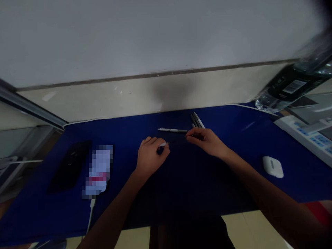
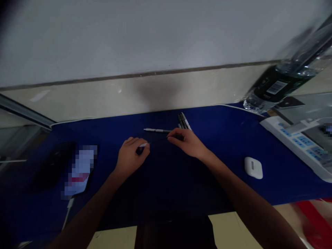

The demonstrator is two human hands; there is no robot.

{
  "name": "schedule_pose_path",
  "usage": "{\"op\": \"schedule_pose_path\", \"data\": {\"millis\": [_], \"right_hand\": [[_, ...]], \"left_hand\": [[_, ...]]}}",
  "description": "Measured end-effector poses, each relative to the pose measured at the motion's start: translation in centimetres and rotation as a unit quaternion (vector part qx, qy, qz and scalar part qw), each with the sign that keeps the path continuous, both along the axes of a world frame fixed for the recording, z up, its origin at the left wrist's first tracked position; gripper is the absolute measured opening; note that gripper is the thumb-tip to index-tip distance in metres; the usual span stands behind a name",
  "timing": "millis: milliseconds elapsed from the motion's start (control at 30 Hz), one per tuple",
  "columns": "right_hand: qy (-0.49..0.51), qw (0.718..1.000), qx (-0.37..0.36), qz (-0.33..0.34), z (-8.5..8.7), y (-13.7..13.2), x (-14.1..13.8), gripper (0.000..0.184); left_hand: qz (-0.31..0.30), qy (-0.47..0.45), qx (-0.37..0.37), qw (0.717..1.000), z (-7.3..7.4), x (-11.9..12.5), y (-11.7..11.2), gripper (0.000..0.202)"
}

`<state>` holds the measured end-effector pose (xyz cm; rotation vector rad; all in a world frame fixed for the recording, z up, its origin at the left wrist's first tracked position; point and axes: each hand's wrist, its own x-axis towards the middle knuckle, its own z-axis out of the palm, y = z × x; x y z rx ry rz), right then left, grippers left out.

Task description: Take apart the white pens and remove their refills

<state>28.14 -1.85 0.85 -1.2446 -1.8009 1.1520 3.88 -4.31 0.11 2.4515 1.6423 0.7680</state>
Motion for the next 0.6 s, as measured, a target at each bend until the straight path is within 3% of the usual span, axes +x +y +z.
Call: {"op": "schedule_pose_path", "data": {"millis": [133, 267, 467, 600], "right_hand": [[-0.009, 1.0, -0.007, 0.013, 0.14, 0.01, -0.02, 0.036], [-0.007, 1.0, 0.006, -0.009, 0.09, -0.05, -0.15, 0.026], [-0.005, 1.0, -0.003, -0.006, 0.21, -0.04, -0.19, 0.034], [-0.003, 1.0, -0.003, -0.014, 0.25, -0.11, -0.11, 0.025]], "left_hand": [[0.001, -0.001, -0.004, 1.0, 0.09, 0.04, -0.08, 0.021], [0.0, 0.009, -0.01, 1.0, 0.22, 0.0, -0.09, 0.021], [0.0, 0.011, -0.009, 1.0, 0.19, -0.02, 0.01, 0.021], [0.001, 0.01, -0.004, 1.0, 0.11, 0.02, 0.02, 0.021]]}}
